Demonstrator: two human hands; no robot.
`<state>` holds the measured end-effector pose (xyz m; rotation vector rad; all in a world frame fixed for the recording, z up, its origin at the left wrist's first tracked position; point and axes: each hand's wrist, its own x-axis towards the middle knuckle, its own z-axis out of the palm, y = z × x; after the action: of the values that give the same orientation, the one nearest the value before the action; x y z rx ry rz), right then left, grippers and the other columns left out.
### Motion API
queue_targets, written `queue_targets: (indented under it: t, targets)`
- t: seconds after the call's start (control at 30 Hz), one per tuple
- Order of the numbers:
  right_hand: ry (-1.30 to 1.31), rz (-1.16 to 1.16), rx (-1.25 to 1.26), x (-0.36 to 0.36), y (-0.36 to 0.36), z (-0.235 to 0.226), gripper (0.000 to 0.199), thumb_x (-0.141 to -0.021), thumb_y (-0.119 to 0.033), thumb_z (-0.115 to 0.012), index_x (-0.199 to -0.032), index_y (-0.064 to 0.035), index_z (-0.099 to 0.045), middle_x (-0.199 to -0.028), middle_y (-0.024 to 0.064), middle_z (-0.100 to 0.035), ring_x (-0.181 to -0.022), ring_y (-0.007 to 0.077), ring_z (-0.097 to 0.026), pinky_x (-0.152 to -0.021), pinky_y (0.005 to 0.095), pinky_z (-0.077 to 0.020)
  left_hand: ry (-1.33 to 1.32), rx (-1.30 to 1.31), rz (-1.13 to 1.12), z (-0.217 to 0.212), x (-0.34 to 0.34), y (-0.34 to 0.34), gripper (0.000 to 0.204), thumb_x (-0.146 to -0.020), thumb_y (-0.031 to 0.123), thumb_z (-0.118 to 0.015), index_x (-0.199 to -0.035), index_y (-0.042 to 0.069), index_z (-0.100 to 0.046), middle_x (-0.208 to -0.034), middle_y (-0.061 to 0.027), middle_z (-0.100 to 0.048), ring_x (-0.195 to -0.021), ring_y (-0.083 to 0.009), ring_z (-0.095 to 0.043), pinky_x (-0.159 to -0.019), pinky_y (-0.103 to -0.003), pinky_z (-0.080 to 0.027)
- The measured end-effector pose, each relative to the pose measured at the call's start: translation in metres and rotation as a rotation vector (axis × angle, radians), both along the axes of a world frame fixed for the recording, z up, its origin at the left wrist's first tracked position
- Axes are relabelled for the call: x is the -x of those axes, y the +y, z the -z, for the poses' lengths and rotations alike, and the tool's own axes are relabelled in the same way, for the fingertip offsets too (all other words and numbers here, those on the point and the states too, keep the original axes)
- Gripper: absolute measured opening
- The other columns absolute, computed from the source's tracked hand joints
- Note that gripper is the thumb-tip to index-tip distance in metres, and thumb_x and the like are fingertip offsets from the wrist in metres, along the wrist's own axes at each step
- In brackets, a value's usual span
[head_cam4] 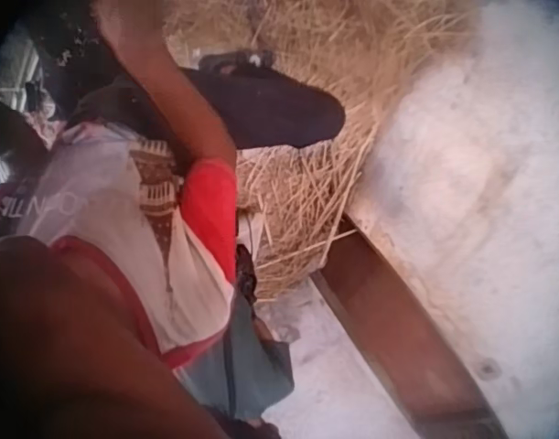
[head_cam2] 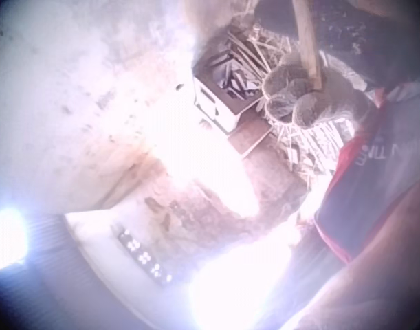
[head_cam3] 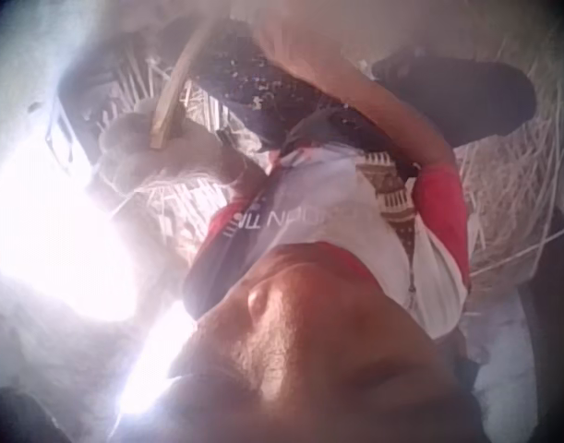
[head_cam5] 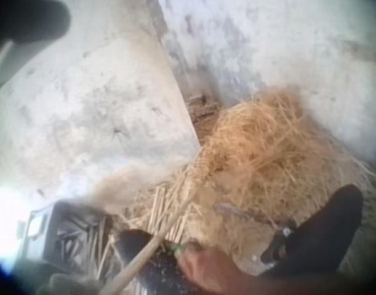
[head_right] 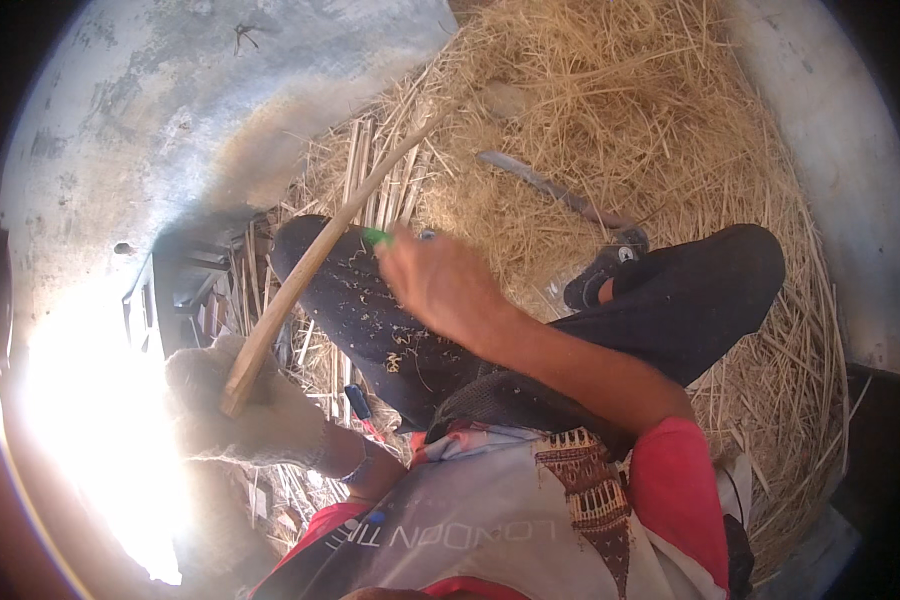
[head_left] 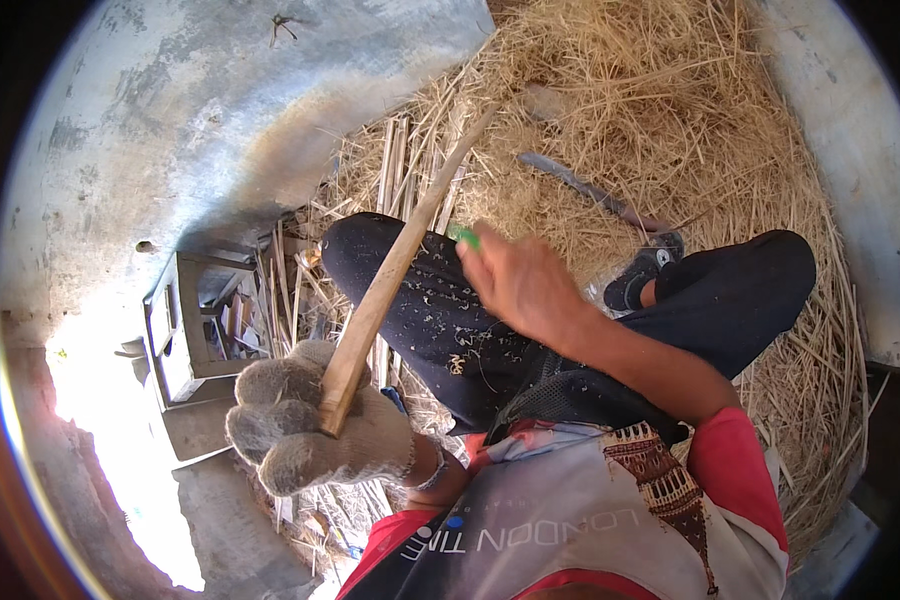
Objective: The person sits cross-legged on a bed of straw and uses a green-handled knife to peel the outer layer off a long bamboo stick. They hold the stick with a gloved left hand and scrape downwards with the right hand, repeating the motion along the length of the stick.
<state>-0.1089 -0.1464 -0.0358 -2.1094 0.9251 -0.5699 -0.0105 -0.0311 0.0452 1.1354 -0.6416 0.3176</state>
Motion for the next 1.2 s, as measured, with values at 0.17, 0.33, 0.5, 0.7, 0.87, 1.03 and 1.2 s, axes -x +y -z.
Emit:
queue_targets:
  t: [0.17,0.33,0.5,0.7,0.87,1.03,1.2]
  targets:
    - [-0.077,-0.113,0.075,0.007,0.006,-0.015,0.023,-0.099,-0.024,-0.055,-0.094,-0.0012,-0.054,-0.055,0.0190,-0.056,-0.051,0.0396,-0.061,-0.046,0.0467,-0.0477,-0.019,-0.034,-0.055,0.001,0.003,-0.003,0.058,-0.098,0.061,-0.042,-0.086,0.004,-0.046,-0.082,-0.0062,-0.048,-0.069,-0.0130,-0.051,-0.057,-0.024,-0.052]
    - [-0.169,-0.059,0.168,-0.006,0.009,0.005,0.022,-0.097,-0.023,-0.056,-0.093,-0.0020,-0.053,-0.056,0.0177,-0.057,-0.052,0.0387,-0.061,-0.046,0.0459,-0.0496,-0.094,0.131,0.218,0.009,-0.020,0.005,0.058,-0.096,0.064,-0.043,-0.094,0.006,-0.043,-0.082,-0.0069,-0.054,-0.068,-0.0143,-0.062,-0.057,-0.029,-0.058]
    - [-0.153,-0.153,0.234,-0.008,0.016,-0.022,0.021,-0.097,-0.023,-0.057,-0.093,-0.0027,-0.053,-0.056,0.0163,-0.058,-0.051,0.0376,-0.062,-0.047,0.0462,-0.0503,-0.060,-0.084,-0.098,0.002,-0.018,0.006,0.056,-0.098,0.063,-0.041,-0.086,0.008,-0.044,-0.068,-0.0040,-0.048,-0.053,-0.0110,-0.048,-0.047,-0.026,-0.046]
    - [0.044,0.028,0.033,-0.007,-0.023,0.034,0.024,-0.099,-0.024,-0.052,-0.093,-0.0006,-0.056,-0.054,0.0154,-0.057,-0.049,0.0359,-0.062,-0.045,0.0464,-0.0488,-0.250,-0.163,-0.053,-0.001,-0.016,0.002,0.049,-0.103,0.053,-0.037,-0.076,0.012,-0.036,-0.062,-0.0012,-0.042,-0.049,-0.0106,-0.042,-0.046,-0.027,-0.041]
    - [-0.151,-0.101,0.113,-0.005,-0.006,0.007,0.024,-0.099,-0.022,-0.055,-0.090,0.0005,-0.054,-0.054,0.0171,-0.056,-0.050,0.0377,-0.061,-0.046,0.0475,-0.0471,-0.156,0.040,0.190,-0.001,-0.004,-0.001,0.045,-0.101,0.044,-0.049,-0.072,0.013,-0.035,-0.059,0.0001,-0.039,-0.050,-0.0083,-0.044,-0.045,-0.025,-0.039]
    - [-0.228,-0.097,0.288,-0.015,-0.002,0.012,0.020,-0.095,-0.020,-0.060,-0.091,-0.0022,-0.052,-0.053,0.0148,-0.056,-0.050,0.0382,-0.060,-0.044,0.0464,-0.0465,-0.094,0.006,0.122,-0.005,-0.011,0.002,0.042,-0.101,0.039,-0.051,-0.072,0.013,-0.036,-0.057,0.0017,-0.037,-0.045,-0.0062,-0.039,-0.043,-0.024,-0.035]
    - [-0.141,-0.089,0.218,-0.024,0.001,0.013,0.022,-0.097,-0.022,-0.057,-0.094,-0.0007,-0.055,-0.054,0.0164,-0.057,-0.050,0.0373,-0.061,-0.044,0.0453,-0.0473,-0.041,0.022,0.067,-0.010,-0.017,0.001,0.032,-0.099,0.025,-0.051,-0.074,0.010,-0.037,-0.058,0.0005,-0.035,-0.047,-0.0090,-0.035,-0.044,-0.025,-0.035]
